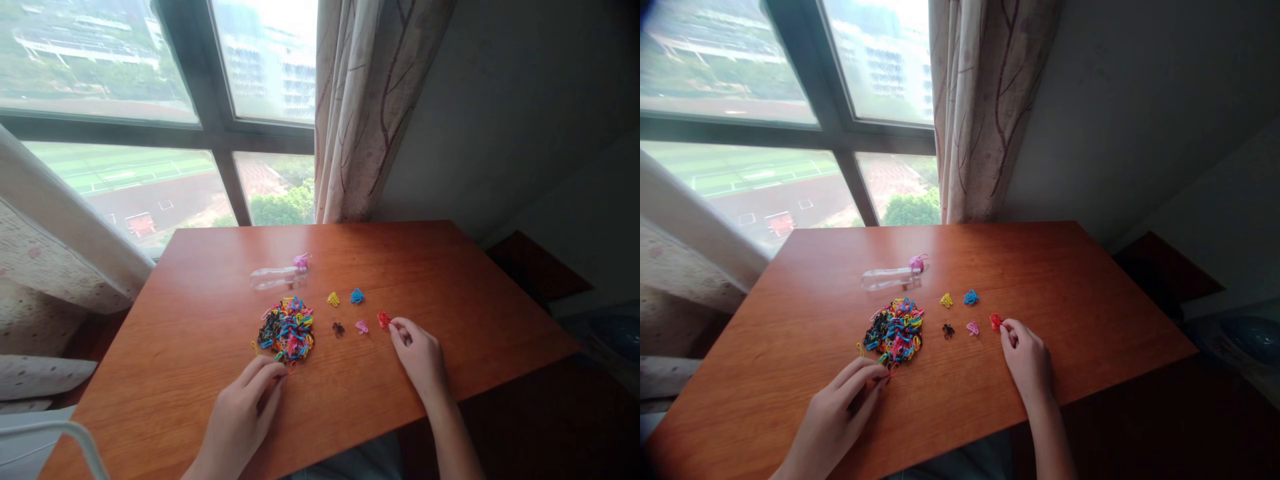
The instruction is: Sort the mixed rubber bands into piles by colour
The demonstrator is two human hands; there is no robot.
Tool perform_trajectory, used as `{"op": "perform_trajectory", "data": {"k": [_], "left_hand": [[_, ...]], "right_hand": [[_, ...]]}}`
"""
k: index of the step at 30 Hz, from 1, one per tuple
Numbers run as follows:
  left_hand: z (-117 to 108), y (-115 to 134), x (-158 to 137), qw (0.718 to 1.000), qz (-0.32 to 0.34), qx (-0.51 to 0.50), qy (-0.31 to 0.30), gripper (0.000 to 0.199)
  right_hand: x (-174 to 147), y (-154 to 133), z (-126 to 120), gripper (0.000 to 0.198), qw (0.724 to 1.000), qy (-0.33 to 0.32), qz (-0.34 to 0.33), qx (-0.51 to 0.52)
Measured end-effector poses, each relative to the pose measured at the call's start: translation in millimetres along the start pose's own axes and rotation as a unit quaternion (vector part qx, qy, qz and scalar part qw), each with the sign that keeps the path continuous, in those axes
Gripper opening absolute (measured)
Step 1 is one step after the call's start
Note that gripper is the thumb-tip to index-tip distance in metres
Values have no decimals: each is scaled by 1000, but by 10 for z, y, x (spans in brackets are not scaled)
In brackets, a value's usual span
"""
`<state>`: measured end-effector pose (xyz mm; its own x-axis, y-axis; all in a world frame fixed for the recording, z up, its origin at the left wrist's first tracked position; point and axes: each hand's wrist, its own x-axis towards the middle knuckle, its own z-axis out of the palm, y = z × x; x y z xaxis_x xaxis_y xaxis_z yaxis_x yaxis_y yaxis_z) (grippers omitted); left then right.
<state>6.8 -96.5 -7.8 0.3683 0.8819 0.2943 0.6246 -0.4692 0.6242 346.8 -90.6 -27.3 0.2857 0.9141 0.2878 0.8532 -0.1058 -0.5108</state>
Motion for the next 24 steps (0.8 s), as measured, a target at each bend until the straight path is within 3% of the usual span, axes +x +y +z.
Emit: {"op": "perform_trajectory", "data": {"k": [5,10,13,16,20,24], "left_hand": [[-21,79,91,1000,14,16,3,16],[39,502,609,993,85,58,-60,21],[207,828,1038,971,127,107,-172,25],[458,1035,1391,958,148,125,-212,22],[767,1072,1668,942,164,144,-256,17],[934,1023,1790,933,164,152,-283,16]], "right_hand": [[-42,-19,33,37,1000,19,15,11],[-151,-47,33,40,995,61,58,47],[-211,-38,32,42,992,73,79,65],[-226,-24,21,42,991,68,87,76],[-210,-29,0,41,991,54,87,85],[-206,-55,-20,38,991,41,83,99]]}}
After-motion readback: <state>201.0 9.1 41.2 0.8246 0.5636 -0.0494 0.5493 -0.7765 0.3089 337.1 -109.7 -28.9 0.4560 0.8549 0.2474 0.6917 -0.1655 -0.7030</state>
